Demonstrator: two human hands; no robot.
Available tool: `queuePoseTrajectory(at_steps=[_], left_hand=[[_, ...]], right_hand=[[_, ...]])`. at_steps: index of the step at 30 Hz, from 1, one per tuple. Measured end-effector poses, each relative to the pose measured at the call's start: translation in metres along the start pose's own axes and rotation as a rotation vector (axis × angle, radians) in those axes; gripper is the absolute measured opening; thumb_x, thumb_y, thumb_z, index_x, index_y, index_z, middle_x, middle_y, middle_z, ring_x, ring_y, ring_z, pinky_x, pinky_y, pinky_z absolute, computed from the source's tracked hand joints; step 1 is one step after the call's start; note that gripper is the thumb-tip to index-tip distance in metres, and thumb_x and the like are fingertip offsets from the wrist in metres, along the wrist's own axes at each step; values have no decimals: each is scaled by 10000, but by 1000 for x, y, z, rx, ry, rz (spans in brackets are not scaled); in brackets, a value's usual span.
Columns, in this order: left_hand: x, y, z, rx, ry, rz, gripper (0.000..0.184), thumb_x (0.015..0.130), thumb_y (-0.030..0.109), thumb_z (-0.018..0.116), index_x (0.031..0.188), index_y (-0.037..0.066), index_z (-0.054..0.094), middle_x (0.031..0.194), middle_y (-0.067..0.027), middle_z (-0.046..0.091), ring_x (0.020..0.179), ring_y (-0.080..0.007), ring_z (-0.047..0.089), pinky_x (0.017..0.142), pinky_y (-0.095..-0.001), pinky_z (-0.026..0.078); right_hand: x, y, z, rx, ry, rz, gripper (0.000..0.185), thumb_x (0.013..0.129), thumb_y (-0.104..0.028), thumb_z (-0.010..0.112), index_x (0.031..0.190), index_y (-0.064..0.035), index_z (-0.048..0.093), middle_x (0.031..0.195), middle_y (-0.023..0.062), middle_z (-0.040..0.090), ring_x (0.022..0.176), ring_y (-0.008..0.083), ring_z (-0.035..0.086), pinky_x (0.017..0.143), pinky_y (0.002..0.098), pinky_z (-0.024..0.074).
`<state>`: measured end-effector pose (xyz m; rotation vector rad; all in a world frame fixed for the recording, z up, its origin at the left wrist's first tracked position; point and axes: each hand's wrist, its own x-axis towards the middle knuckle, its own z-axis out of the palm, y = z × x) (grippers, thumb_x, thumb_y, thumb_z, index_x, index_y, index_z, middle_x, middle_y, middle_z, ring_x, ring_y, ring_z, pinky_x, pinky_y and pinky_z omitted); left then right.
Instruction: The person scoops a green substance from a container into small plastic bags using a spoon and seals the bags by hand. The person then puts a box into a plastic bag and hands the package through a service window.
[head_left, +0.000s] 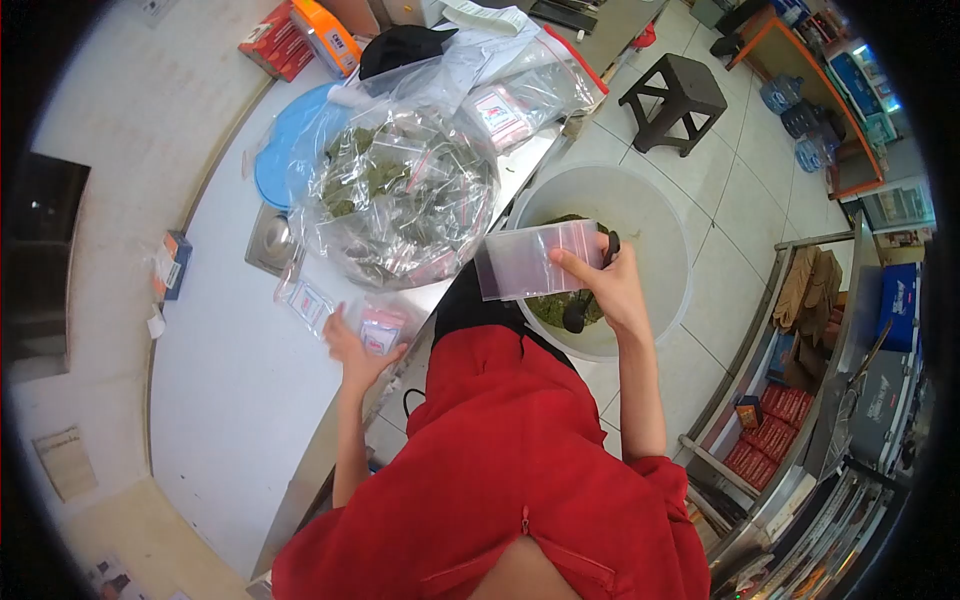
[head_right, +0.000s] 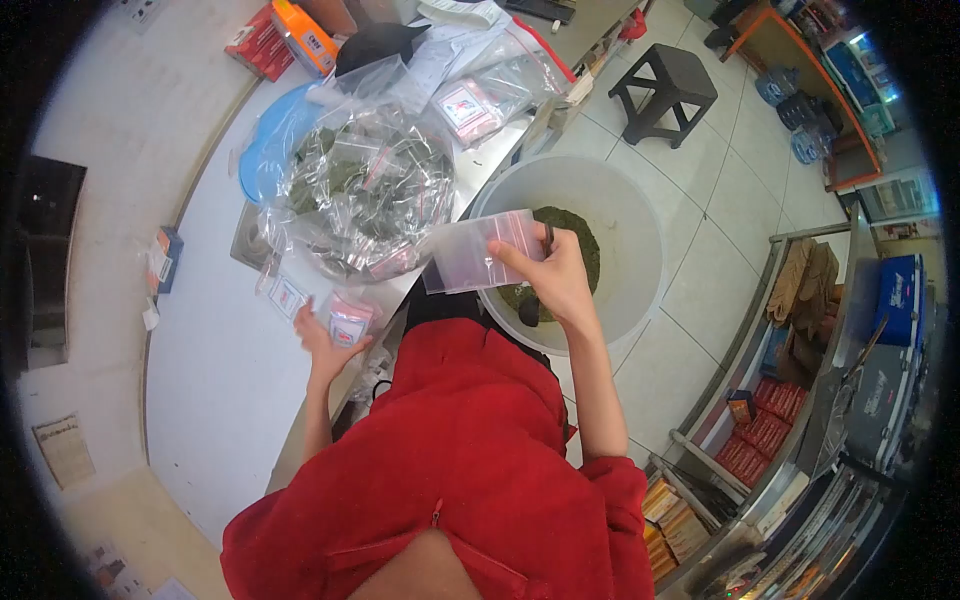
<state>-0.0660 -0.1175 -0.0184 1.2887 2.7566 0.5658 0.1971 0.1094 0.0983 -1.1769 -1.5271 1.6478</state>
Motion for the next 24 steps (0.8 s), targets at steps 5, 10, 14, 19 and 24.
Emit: queuePoseTrajectory(at_steps=[5, 10, 14, 19, 24], left_hand=[[10, 86, -32, -654, 60, 60, 948, 628, 210, 818, 1349, 18, 233, 1371, -130, 224, 1240, -247, 314, 1007, -409, 279], [35, 183, 7, -1749, -571, -51, 683, 799, 134, 688, 1357, 34, 307, 1314, -109, 389, 1236, -212, 381, 1003, -379, 358], [42, 202, -4, -1891, -958, -203, 517, 861, 154, 628, 1308, 41, 395, 1115, -41, 554, 1017, -120, 552, 858, -275, 467], [34, 213, -3, -1919, -941, -297, 405, 891, 147, 584, 1253, 29, 447, 1104, -42, 557, 995, -103, 550, 823, -285, 477], [33, 210, 10, -1831, -916, -313, 315, 916, 173, 542, 1190, 31, 482, 1049, -45, 580, 933, -122, 580, 782, -305, 495]], right_hand=[[-4, 9, 5, -171, 24, -104, 218, 752, -134, 719, 867, 27, 626, 767, 46, 632, 669, 63, 543, 603, 221, 429], [-26, -9, 43, -243, 112, -479, 235, 760, 15, 624, 988, -9, 576, 887, 158, 646, 760, 304, 641, 634, 360, 485], [-30, 1, 34, -166, 54, -303, 421, 722, 122, 490, 1111, -39, 471, 971, 187, 599, 805, 373, 599, 692, 383, 478], [-22, 21, 19, -558, 124, -612, 392, 740, 90, 537, 1104, -40, 476, 795, 127, 543, 705, 276, 556, 653, 334, 439], [-19, 13, 16, -261, 281, -290, 317, 732, -67, 701, 1008, -27, 550, 696, 102, 553, 625, 220, 543, 588, 317, 432]])
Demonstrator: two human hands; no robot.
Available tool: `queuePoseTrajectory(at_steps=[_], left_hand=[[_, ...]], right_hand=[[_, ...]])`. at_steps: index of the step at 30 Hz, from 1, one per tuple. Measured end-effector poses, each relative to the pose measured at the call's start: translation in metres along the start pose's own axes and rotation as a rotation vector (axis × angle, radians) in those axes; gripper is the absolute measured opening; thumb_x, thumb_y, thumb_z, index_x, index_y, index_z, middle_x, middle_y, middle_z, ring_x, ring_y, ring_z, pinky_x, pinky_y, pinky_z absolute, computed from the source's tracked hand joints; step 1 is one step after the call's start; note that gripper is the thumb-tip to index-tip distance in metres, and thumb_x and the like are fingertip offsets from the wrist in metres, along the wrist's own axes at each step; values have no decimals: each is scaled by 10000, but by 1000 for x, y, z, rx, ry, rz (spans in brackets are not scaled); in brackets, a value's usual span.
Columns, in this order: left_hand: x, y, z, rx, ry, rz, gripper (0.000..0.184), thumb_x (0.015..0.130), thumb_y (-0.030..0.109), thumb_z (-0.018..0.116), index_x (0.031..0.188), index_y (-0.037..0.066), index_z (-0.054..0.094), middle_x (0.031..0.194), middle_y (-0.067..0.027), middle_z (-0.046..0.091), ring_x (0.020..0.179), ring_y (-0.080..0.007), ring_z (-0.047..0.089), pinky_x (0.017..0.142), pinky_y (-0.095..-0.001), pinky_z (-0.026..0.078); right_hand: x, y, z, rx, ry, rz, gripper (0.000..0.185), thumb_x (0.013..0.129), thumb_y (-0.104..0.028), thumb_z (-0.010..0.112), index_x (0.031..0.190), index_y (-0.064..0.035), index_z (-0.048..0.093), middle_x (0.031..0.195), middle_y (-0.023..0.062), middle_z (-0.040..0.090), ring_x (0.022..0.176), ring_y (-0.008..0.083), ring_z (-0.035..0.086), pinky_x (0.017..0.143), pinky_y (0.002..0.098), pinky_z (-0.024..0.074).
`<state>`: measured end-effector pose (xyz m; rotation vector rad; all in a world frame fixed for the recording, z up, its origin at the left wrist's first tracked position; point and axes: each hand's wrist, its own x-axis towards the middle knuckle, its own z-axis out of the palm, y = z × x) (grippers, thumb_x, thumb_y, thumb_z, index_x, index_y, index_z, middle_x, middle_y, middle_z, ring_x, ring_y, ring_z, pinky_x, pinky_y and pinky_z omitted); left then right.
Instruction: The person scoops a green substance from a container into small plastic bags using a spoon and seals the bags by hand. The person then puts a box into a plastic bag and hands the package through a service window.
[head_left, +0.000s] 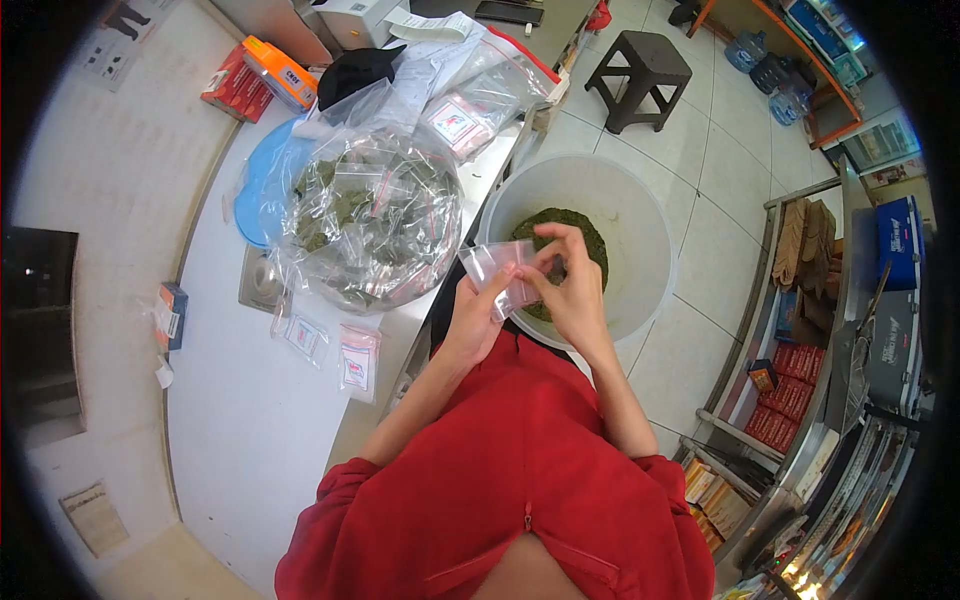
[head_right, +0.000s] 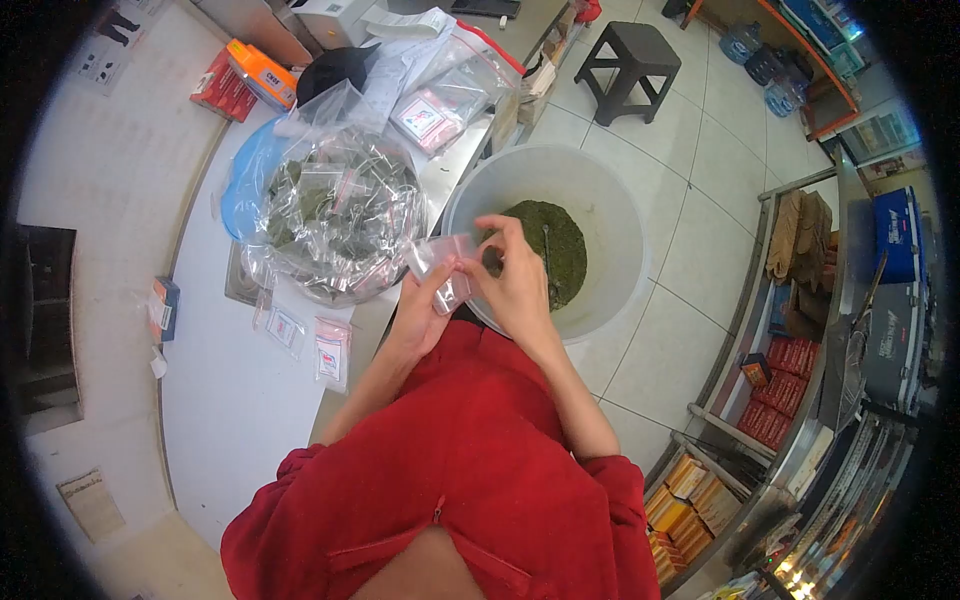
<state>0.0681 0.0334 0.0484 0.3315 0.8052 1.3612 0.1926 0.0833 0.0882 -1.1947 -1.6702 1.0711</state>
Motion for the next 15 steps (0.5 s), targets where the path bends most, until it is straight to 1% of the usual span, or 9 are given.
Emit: queuePoseTrajectory(at_steps=[2, 4, 6, 8, 9, 10, 12, 13, 15], left_hand=[[0, 0, 2, 38, 57, 54, 274, 911, 164, 551, 1152, 45, 500, 1019, -43, 592, 919, -122, 587, 743, -291, 492], [1, 0, 0, 37, 60, 84, 251, 905, 155, 561, 1127, 50, 506, 1020, -41, 589, 917, -117, 585, 735, -286, 490], [1, 2, 2, 38, 63, 115, 230, 900, 146, 571, 1102, 54, 513, 1021, -40, 587, 915, -112, 582, 728, -281, 489], [1, 6, 10, 49, 110, 159, 178, 891, 139, 588, 1025, 22, 572, 888, -27, 618, 805, -93, 593, 722, -260, 479], [2, 4, 8, 49, 108, 160, 178, 891, 139, 588, 1025, 22, 572, 888, -27, 618, 805, -93, 593, 722, -260, 479], [4, 0, 1, 127, 155, 186, 181, 880, 139, 605, 1014, 23, 569, 865, -21, 618, 767, -86, 585, 699, -246, 467], [9, -4, -18, 208, 199, 215, 185, 869, 139, 621, 1003, 24, 566, 843, -15, 617, 730, -78, 577, 676, -231, 455], [13, 0, -28, 237, 263, 213, 165, 852, 133, 641, 963, 30, 576, 827, -11, 616, 706, -71, 561, 656, -225, 445], [15, 7, -35, 264, 327, 215, 147, 835, 127, 661, 923, 37, 586, 811, -7, 615, 682, -63, 545, 637, -219, 434]], right_hand=[[0, 13, 3, -60, 44, -41, 291, 723, -65, 711, 978, -19, 578, 705, 93, 578, 622, 199, 549, 591, 305, 437], [0, 15, 4, -118, 88, -85, 266, 714, -63, 720, 949, -11, 606, 715, 85, 603, 618, 178, 555, 593, 292, 441], [0, 13, 3, 194, -3, 87, 251, 711, -46, 723, 944, -4, 639, 775, 60, 645, 656, 127, 583, 625, 264, 460], [-2, 21, 0, 197, -49, 106, 272, 715, -33, 719, 976, -11, 642, 782, 52, 654, 676, 109, 590, 637, 252, 465], [-3, 23, -2, 198, -94, 123, 296, 719, -20, 714, 1007, -18, 644, 790, 43, 662, 696, 91, 597, 649, 239, 470], [-3, 22, -4, 198, -94, 121, 296, 719, -20, 714, 1007, -18, 644, 790, 43, 662, 696, 91, 597, 649, 239, 470], [0, 15, -7, 223, -24, 180, 286, 728, -6, 707, 1007, -26, 648, 755, 36, 658, 711, 86, 605, 626, 214, 469], [3, 16, -11, 223, -23, 172, 286, 728, -6, 707, 1007, -26, 648, 755, 36, 658, 711, 86, 605, 626, 214, 469], [10, 18, -23, 361, 217, 118, 285, 722, 6, 710, 999, -33, 651, 746, 20, 657, 685, 50, 585, 529, 176, 422]])
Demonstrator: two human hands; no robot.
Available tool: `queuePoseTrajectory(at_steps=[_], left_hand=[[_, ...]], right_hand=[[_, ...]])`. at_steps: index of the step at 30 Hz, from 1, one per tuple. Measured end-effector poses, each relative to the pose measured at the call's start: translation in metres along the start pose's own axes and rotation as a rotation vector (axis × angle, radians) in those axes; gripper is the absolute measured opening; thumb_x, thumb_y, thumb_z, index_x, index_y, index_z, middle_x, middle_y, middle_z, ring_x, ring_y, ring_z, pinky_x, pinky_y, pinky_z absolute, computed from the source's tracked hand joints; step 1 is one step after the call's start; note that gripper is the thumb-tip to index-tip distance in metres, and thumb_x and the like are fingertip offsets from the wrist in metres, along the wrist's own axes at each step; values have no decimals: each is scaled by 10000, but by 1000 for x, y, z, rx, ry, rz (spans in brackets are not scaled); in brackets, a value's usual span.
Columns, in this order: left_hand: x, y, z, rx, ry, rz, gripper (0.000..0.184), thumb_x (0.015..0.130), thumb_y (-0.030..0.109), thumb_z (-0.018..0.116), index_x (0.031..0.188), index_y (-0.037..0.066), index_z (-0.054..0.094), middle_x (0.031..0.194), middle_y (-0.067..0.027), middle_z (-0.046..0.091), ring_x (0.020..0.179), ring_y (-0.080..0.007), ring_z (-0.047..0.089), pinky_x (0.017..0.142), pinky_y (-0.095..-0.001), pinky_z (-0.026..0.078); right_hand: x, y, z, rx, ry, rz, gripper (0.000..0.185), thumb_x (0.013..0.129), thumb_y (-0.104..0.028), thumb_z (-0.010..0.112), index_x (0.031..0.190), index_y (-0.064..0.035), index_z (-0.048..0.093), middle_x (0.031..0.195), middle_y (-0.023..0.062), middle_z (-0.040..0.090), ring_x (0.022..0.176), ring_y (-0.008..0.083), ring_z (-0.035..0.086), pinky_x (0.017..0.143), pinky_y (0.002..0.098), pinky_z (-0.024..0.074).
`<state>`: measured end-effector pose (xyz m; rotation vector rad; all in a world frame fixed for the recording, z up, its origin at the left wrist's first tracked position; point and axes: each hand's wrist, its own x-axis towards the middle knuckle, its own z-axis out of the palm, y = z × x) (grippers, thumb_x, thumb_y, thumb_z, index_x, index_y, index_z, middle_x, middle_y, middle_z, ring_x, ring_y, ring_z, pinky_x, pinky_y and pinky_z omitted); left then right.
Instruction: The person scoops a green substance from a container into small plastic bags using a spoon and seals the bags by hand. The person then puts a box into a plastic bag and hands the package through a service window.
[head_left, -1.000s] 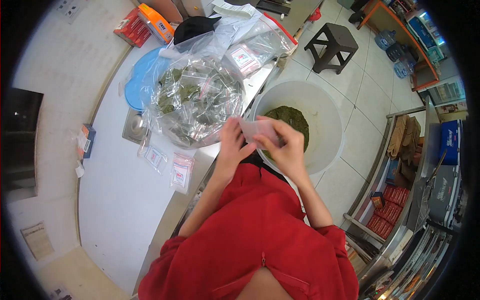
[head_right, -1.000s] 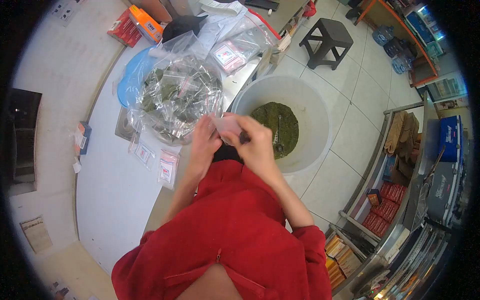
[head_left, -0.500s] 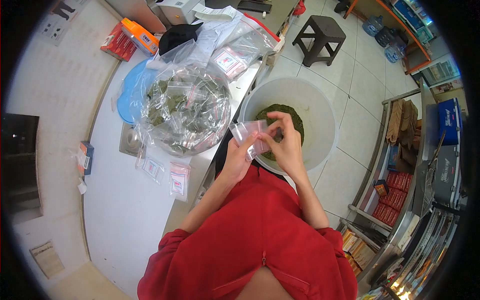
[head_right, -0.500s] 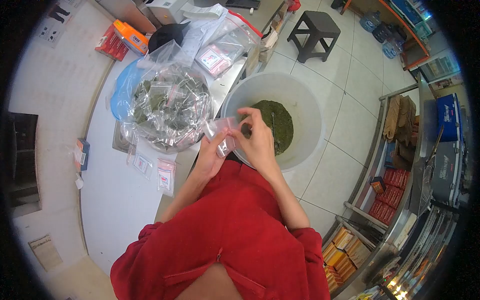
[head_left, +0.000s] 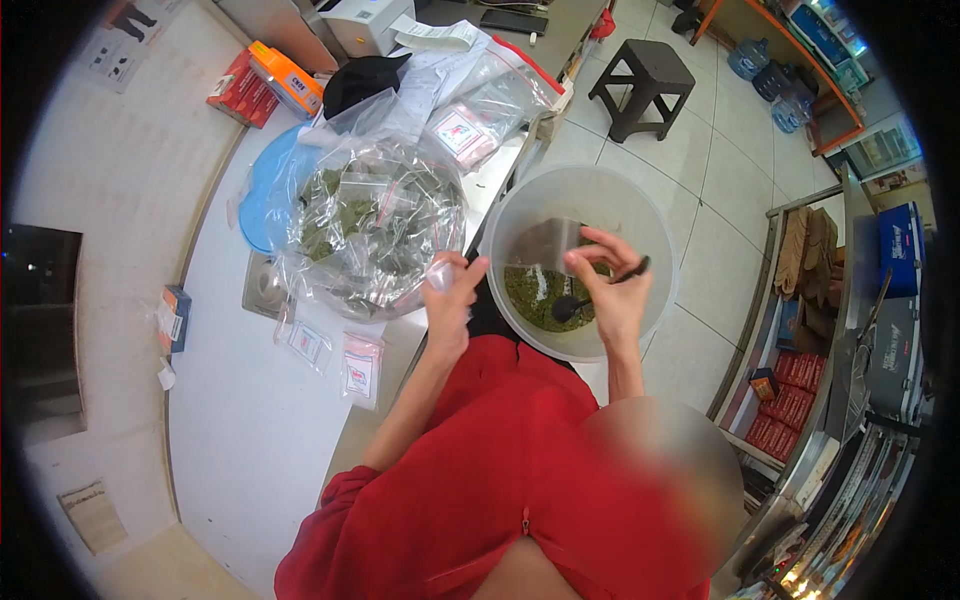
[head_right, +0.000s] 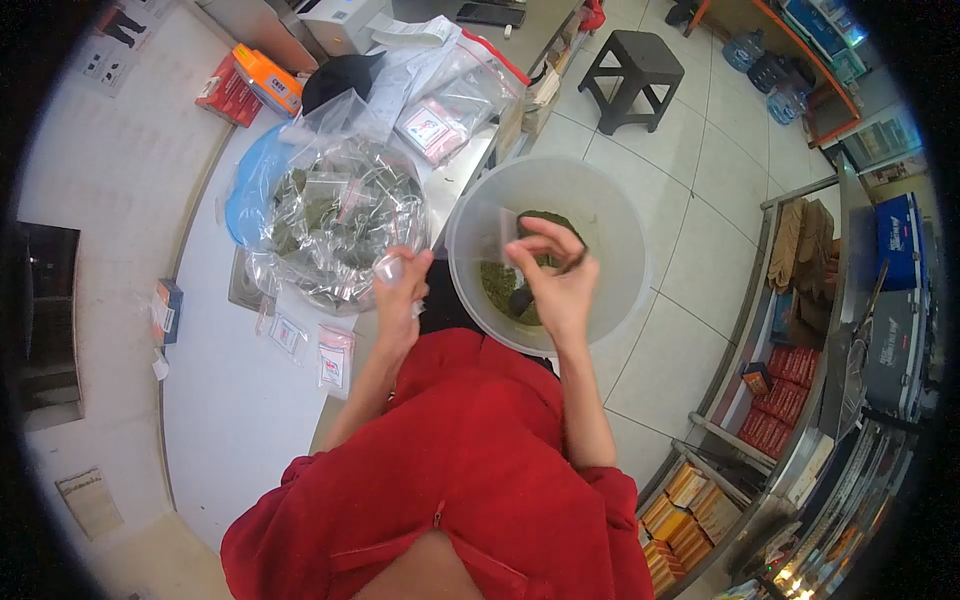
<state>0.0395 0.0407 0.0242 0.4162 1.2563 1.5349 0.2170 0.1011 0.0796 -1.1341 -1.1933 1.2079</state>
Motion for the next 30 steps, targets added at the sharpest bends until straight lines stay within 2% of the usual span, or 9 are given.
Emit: queuePoseTrajectory(at_steps=[1, 4, 6, 8, 11, 18, 21, 28, 30], left_hand=[[-5, 12, 4, 98, -18, 65, 131, 824, 125, 672, 890, 36, 601, 801, -6, 618, 683, -56, 540, 631, -215, 433], [-22, 35, 26, 249, -116, 212, 127, 799, 118, 698, 838, 13, 637, 780, -15, 632, 705, -42, 531, 624, -199, 426], [-30, 47, 37, 544, -288, 427, 143, 800, 103, 691, 876, -11, 649, 794, -23, 646, 708, -45, 544, 629, -191, 424], [-24, 36, 31, 459, -273, 413, 118, 799, 69, 677, 878, -16, 656, 769, -45, 655, 678, -57, 555, 601, -201, 428], [-25, 44, 25, 590, -271, 433, 88, 803, 48, 662, 859, -20, 658, 741, -70, 656, 648, -70, 566, 576, -219, 438], [-24, 62, 35, 607, -268, 539, 90, 828, 17, 615, 903, -20, 647, 762, -69, 667, 675, -95, 588, 621, -241, 462], [-22, 58, 33, 635, -294, 502, 98, 833, 56, 615, 909, -4, 631, 782, -92, 662, 680, -143, 615, 611, -265, 469], [-16, 60, 30, 908, -337, 663, 146, 838, 151, 614, 862, 11, 579, 716, -158, 594, 608, -333, 579, 532, -352, 435], [-15, 59, 31, 944, -366, 581, 152, 825, 163, 623, 851, 21, 575, 704, -154, 590, 608, -333, 580, 527, -359, 435]], right_hand=[[0, -7, -4, -25, -13, 16, 262, 718, 3, 717, 968, -48, 661, 753, -9, 656, 649, 15, 554, 451, 164, 345], [-16, -17, 5, -227, -134, -29, 258, 703, -2, 730, 947, -63, 670, 750, -35, 653, 624, -18, 521, 419, 180, 289], [-26, -23, 17, -335, -202, -227, 275, 680, -18, 739, 943, -68, 675, 741, 7, 663, 590, 36, 547, 441, 189, 325], [-29, -22, 22, -384, -180, -369, 237, 699, -21, 724, 927, -73, 685, 730, 31, 659, 583, 92, 568, 466, 212, 369], [-28, -25, 21, -384, -213, -243, 199, 716, -13, 708, 907, -64, 692, 738, 48, 649, 591, 128, 581, 491, 236, 407], [-27, -27, 24, -496, -143, -339, 208, 723, 25, 682, 923, -33, 685, 809, 93, 621, 616, 181, 594, 527, 269, 452], [-30, -19, 32, -499, -126, -641, 247, 702, 56, 676, 942, 2, 662, 839, 109, 609, 719, 248, 589, 600, 324, 481], [-24, -17, 33, -485, -179, -560, 223, 702, 34, 680, 922, 3, 666, 821, 120, 615, 722, 249, 595, 598, 312, 476], [-26, -22, 32, -443, -214, -391, 173, 702, 12, 682, 874, 7, 669, 795, 122, 616, 682, 246, 600, 575, 308, 474]])
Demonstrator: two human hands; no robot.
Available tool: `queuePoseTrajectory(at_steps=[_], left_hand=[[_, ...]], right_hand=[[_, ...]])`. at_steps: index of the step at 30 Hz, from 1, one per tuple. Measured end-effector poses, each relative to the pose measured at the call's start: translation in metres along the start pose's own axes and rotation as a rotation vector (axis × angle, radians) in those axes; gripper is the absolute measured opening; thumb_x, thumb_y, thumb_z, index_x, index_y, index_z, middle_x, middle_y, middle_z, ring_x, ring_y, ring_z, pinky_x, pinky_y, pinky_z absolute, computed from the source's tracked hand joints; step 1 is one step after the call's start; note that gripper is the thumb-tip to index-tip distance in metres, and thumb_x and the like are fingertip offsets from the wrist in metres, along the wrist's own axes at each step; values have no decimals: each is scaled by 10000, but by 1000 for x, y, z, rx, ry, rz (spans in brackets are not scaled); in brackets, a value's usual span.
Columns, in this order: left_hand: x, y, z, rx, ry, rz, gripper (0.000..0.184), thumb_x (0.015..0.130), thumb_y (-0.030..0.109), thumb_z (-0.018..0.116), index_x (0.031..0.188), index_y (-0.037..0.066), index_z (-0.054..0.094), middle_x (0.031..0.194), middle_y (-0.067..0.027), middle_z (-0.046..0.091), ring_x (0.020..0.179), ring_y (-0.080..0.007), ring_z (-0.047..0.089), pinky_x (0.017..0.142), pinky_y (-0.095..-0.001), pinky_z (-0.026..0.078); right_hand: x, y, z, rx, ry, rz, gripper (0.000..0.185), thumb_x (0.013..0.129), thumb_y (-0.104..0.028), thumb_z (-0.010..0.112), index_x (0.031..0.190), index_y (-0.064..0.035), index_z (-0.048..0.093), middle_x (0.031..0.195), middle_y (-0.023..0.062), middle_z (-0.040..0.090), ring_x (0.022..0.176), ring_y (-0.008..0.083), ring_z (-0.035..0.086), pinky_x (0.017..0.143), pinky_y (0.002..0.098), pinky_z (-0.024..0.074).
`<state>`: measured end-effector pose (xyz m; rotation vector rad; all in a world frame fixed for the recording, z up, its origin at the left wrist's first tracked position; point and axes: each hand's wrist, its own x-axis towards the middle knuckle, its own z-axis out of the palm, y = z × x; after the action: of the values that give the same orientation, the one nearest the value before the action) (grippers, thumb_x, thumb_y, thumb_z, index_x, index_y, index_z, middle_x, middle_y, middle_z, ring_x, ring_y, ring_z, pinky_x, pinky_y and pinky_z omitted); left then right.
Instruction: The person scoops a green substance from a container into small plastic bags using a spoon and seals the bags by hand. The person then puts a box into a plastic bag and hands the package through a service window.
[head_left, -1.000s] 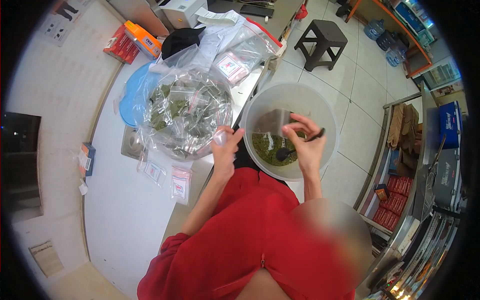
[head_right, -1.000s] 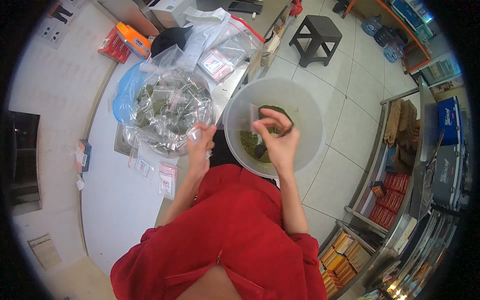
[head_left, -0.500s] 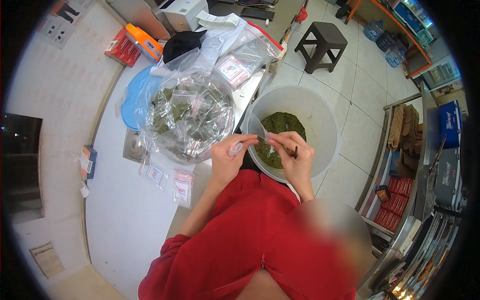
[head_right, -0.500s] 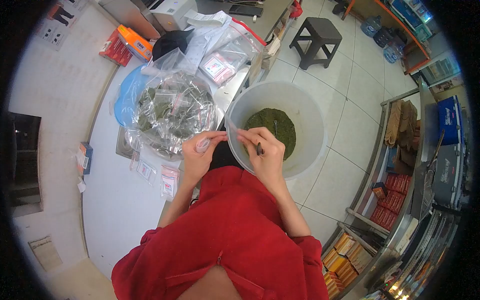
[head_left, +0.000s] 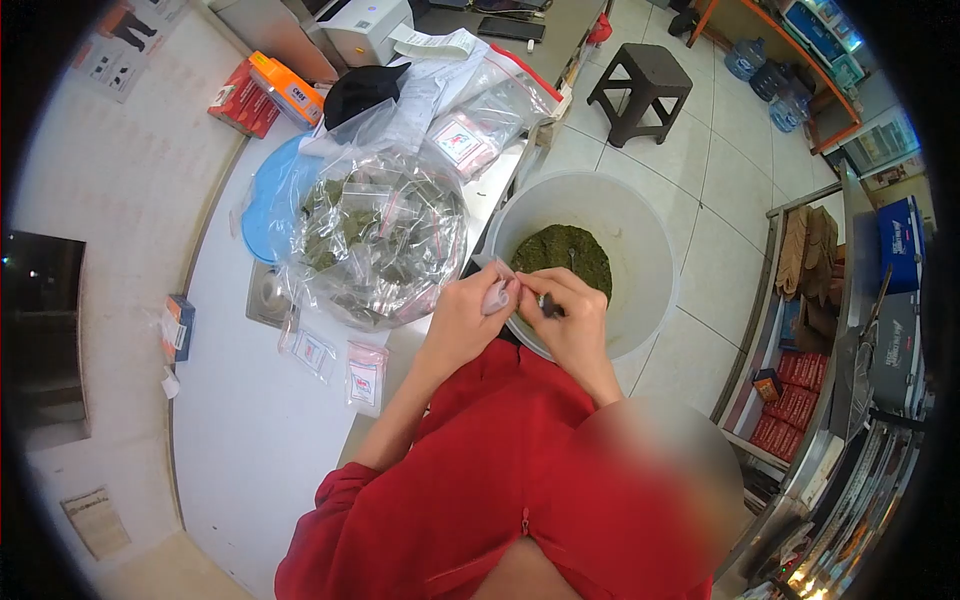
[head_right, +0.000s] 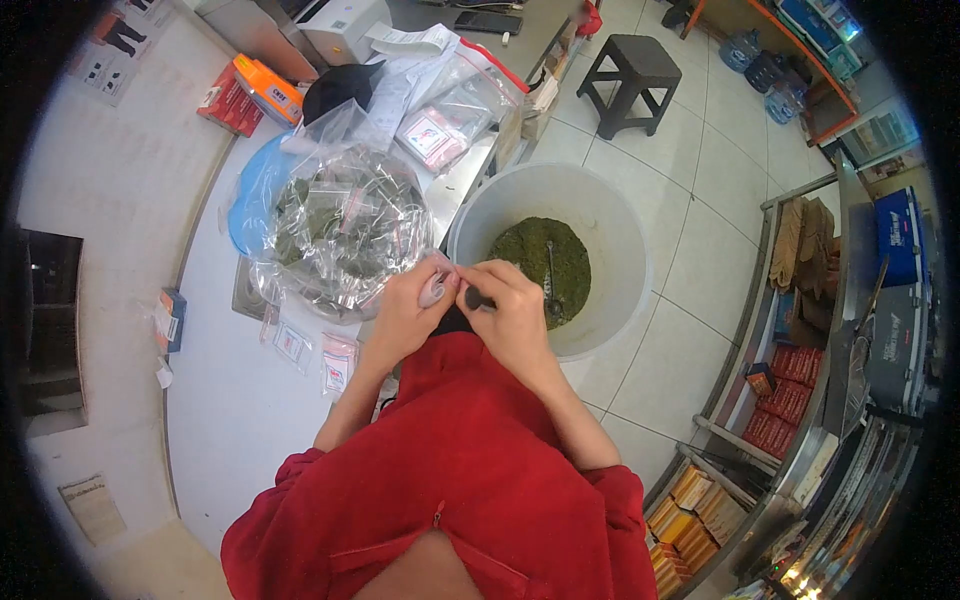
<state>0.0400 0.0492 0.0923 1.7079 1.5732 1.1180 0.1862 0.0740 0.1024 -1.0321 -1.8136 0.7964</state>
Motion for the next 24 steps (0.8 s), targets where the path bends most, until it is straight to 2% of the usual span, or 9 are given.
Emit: queuePoseTrajectory(at_steps=[4, 6, 8, 11, 13, 17, 20, 22, 24], left_hand=[[1, 1, 2, 145, -47, 81, 166, 771, 184, 652, 803, 42, 573, 653, -141, 571, 587, -327, 579, 504, -366, 426], [6, 5, 8, 181, 43, 138, 164, 771, 175, 650, 768, 32, 570, 619, -148, 542, 541, -305, 534, 491, -355, 409], [6, 5, 11, 218, 139, 194, 170, 771, 166, 648, 733, 21, 566, 585, -154, 514, 494, -284, 488, 478, -343, 391], [7, 3, 15, 175, 145, 11, 175, 768, 151, 647, 705, 15, 556, 556, -138, 483, 458, -217, 453, 468, -323, 377], [12, 5, 14, -203, 213, -178, 177, 770, 129, 645, 686, 8, 546, 538, -102, 475, 447, -151, 419, 459, -308, 359], [6, 16, 12, 95, 278, 32, 154, 775, 134, 633, 718, 19, 546, 556, -105, 503, 460, -204, 501, 456, -319, 389], [4, 5, 6, -79, 233, 132, 174, 798, 162, 635, 719, 18, 576, 552, -71, 528, 441, -120, 466, 423, -278, 351], [10, -6, -14, -1194, -56, -664, 185, 808, 187, 651, 723, 28, 611, 561, -13, 549, 422, -60, 400, 396, -219, 283], [18, -11, -24, -1416, -117, -774, 224, 829, 233, 649, 747, 25, 631, 611, 4, 571, 418, -27, 353, 392, -179, 232]], right_hand=[[5, 7, -7, 40, -76, 65, 130, 696, 4, 682, 824, 16, 662, 774, 120, 613, 644, 246, 601, 559, 306, 474], [8, 11, -6, -31, 33, -39, 141, 694, 32, 680, 830, -9, 684, 762, 71, 641, 568, 117, 567, 497, 223, 424], [12, 18, -3, -86, 185, -92, 173, 673, 39, 686, 839, -10, 671, 783, 94, 627, 604, 168, 580, 522, 263, 447], [13, 27, 4, -166, 410, -239, 230, 643, 50, 695, 860, -16, 660, 817, 113, 614, 650, 203, 590, 538, 292, 462], [11, 23, 11, -189, 488, -327, 253, 634, 55, 698, 873, -20, 661, 831, 109, 615, 661, 188, 586, 529, 281, 454], [7, 3, 9, -34, 376, -59, 240, 657, 53, 698, 887, -7, 664, 938, 105, 639, 687, 159, 585, 504, 239, 420], [7, 1, -1, 201, 338, 223, 222, 686, 61, 685, 899, 2, 671, 1014, 110, 651, 722, 163, 621, 540, 235, 456], [-1, 12, -10, 44, 296, -166, 235, 689, 66, 678, 915, 1, 673, 975, 115, 663, 756, 184, 655, 596, 239, 496], [-11, 9, -13, -9, 228, -230, 245, 689, 75, 668, 926, 13, 668, 967, 122, 667, 785, 206, 668, 634, 248, 521]])
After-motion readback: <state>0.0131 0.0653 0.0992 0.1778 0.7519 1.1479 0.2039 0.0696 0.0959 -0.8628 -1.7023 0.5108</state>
